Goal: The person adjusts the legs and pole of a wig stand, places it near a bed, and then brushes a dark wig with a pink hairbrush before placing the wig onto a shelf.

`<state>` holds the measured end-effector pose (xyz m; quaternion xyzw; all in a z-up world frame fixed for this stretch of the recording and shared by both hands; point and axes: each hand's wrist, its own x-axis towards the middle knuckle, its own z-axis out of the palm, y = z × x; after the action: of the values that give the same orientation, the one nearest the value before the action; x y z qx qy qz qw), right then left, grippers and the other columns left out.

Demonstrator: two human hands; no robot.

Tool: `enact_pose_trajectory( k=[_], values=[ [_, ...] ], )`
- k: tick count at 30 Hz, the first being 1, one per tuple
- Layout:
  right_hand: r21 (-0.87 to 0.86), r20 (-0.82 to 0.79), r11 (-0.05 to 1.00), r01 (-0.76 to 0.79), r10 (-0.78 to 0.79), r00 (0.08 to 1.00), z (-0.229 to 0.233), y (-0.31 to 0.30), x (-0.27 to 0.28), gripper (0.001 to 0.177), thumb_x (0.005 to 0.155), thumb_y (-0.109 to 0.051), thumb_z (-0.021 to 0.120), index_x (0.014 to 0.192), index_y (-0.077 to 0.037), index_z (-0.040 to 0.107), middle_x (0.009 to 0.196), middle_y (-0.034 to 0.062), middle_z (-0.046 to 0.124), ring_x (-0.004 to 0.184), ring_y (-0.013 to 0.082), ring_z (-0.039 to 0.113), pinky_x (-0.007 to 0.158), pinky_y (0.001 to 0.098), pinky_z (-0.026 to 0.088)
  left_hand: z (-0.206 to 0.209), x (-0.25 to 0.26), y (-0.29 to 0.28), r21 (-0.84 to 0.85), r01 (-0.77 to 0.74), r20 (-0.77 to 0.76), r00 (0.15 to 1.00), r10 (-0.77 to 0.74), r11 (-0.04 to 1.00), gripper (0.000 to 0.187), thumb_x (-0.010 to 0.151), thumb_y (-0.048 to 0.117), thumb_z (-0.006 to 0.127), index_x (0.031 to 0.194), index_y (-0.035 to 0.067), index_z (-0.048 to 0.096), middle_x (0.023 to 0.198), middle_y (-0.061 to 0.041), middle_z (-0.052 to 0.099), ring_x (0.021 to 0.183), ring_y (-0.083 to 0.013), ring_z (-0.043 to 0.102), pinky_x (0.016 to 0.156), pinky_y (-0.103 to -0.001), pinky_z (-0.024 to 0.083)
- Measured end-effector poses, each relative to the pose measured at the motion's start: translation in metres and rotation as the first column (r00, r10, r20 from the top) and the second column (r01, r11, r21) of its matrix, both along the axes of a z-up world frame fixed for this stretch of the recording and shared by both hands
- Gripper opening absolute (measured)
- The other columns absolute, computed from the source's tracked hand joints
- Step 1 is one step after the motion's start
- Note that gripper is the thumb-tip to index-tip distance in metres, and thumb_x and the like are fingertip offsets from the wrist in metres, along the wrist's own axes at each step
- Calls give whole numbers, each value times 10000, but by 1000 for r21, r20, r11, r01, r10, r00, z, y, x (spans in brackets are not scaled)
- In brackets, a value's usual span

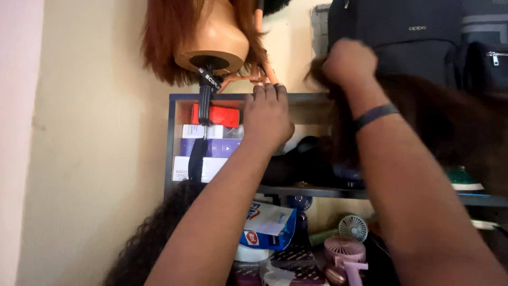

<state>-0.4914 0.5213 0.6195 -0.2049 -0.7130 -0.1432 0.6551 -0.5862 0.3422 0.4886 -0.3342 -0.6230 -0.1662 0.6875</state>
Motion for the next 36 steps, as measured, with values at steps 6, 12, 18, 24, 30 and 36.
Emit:
enact_pose_trajectory(
  k=[6,12,18,24,30,36],
  values=[
    [253,-302,965,63,17,953,-24,13,77,220,829,-202,742,962,-32,789,956,232,742,861,446,701,764,537,559,-12,24,1,-24,247,69,967,-245,969,785,729,322,768,1401,40,478,1471,-260,445,1391,-424,393,1057,-619,340],
    [520,-384,852,67,163,909,-115,-6,148,269,775,-53,719,1031,-1,783,961,226,743,884,420,708,819,512,562,-45,80,17,-125,544,47,839,-543,830,806,782,369,794,1452,65,461,1470,-226,491,1380,-397,461,1118,-546,378],
    [284,-211,867,-409,473,855,-219,-47,181,205,938,-37,735,1135,17,748,1010,173,752,882,257,732,797,358,564,-83,124,-5,-80,739,103,673,-732,668,523,886,247,722,1350,47,587,1314,-164,675,1223,-347,648,1057,-453,518],
    [-190,-172,599,-778,759,627,-334,-80,167,251,910,-61,724,1156,-10,723,979,96,784,866,198,706,770,302,559,-163,148,-57,210,860,437,343,-831,465,473,891,357,724,1216,18,666,1098,-124,764,1002,-215,777,865,-348,618],
    [-106,34,578,-809,816,578,-422,-79,161,338,817,-24,731,1154,-38,708,1097,138,749,1014,270,746,865,342,560,-244,187,-85,293,573,596,517,-615,765,515,790,409,806,1113,23,701,975,-128,772,863,-243,777,767,-364,606],
    [-299,71,374,-878,926,370,-492,-72,166,356,815,-64,772,1165,-53,712,1120,141,754,1009,273,753,845,337,562,-325,219,-71,209,296,575,733,-362,932,317,827,305,769,996,41,724,902,-162,735,849,-358,712,739,-450,565]
  ],
)
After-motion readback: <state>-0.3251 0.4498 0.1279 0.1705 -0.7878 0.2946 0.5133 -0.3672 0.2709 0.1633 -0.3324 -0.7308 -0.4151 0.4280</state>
